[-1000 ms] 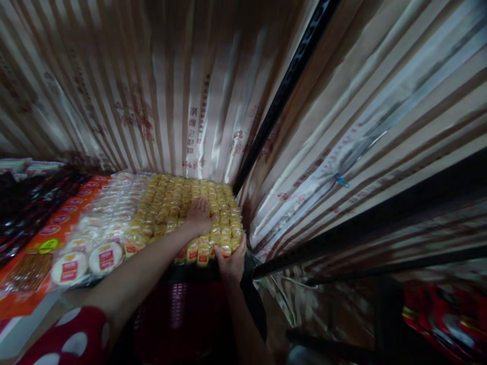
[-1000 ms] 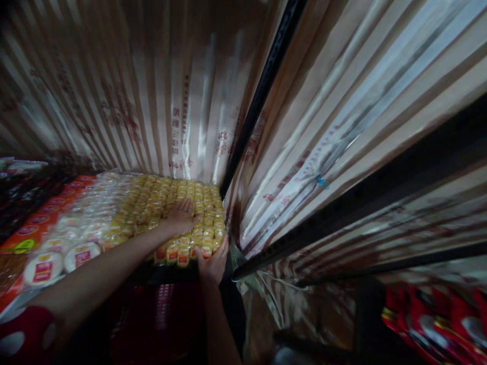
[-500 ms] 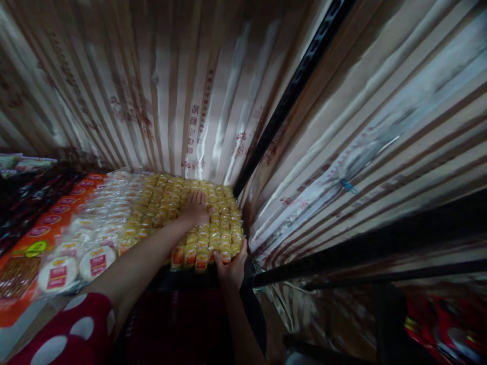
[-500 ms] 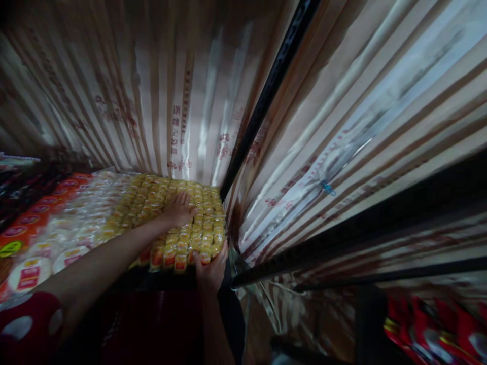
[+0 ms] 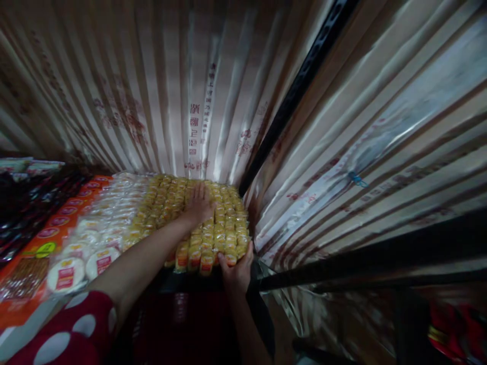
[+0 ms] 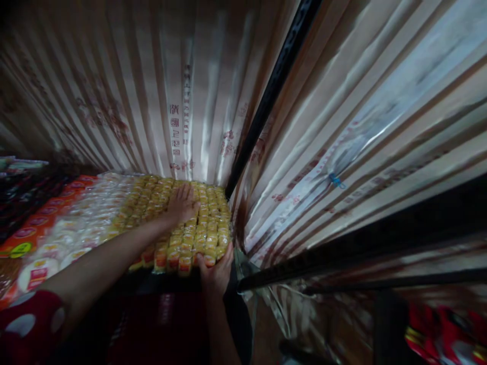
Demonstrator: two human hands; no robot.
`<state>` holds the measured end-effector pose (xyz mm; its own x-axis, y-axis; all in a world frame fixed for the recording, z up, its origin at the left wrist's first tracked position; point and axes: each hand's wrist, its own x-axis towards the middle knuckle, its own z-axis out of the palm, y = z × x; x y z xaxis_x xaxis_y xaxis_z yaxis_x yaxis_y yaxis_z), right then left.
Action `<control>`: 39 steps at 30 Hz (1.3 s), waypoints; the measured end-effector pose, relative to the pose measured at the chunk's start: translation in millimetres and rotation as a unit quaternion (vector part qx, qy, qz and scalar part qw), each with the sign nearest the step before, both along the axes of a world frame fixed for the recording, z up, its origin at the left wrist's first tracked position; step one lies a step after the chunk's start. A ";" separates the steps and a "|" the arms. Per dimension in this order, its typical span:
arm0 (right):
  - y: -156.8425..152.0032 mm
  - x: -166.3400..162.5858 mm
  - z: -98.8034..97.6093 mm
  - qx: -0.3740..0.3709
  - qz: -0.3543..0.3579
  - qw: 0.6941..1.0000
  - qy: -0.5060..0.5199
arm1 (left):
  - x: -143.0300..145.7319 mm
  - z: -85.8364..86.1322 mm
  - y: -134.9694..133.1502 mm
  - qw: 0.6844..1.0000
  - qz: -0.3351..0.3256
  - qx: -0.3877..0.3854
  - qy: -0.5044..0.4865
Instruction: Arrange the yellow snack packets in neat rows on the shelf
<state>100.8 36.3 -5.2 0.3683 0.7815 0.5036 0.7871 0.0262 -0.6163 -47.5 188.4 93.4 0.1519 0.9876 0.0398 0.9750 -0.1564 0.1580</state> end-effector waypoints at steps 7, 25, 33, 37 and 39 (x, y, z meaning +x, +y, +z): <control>1.3 -1.5 -0.7 -0.003 -0.012 1.000 -0.010 | -12.5 -9.7 18.3 0.998 0.003 -0.066 0.001; -0.9 -5.9 8.5 -0.041 0.002 0.999 0.030 | -8.0 -28.6 -200.1 0.963 -0.127 0.185 -0.146; -2.9 -4.1 9.4 -0.054 0.011 0.998 0.035 | -6.1 -101.5 -255.4 0.969 -0.113 0.171 -0.135; -3.7 -3.5 10.1 -0.048 0.024 0.998 0.038 | -2.6 -101.8 -242.9 0.976 -0.093 0.148 -0.133; -3.9 -3.2 10.1 -0.047 0.028 0.998 0.040 | -0.7 -99.0 -237.7 0.978 -0.084 0.138 -0.129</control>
<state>97.6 32.4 4.9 0.3583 0.8447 0.3975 0.7347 0.0076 -0.6783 -48.2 -49.3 -5.7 0.2618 0.8955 0.3600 0.8646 -0.3833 0.3247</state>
